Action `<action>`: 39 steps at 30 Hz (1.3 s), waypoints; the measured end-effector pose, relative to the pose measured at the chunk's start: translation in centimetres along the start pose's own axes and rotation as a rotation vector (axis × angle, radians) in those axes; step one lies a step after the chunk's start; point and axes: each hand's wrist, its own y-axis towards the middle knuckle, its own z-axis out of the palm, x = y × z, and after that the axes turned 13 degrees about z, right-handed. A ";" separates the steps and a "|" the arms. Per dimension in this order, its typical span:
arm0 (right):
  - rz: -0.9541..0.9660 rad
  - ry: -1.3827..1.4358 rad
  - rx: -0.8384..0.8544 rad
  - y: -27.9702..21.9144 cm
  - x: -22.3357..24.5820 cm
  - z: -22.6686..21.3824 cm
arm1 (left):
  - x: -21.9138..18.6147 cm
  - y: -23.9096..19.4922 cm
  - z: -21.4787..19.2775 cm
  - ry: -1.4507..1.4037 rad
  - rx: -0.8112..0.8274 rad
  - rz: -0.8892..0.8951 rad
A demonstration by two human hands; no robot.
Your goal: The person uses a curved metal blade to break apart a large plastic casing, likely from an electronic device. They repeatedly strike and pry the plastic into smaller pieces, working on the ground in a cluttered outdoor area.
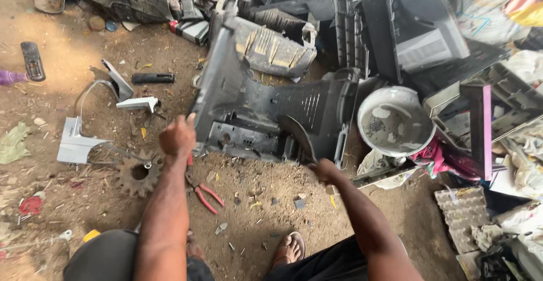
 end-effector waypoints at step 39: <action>-0.824 0.845 -0.614 -17.4 5.3 1.9 | -3.0 4.1 -3.8 -0.003 0.314 -0.430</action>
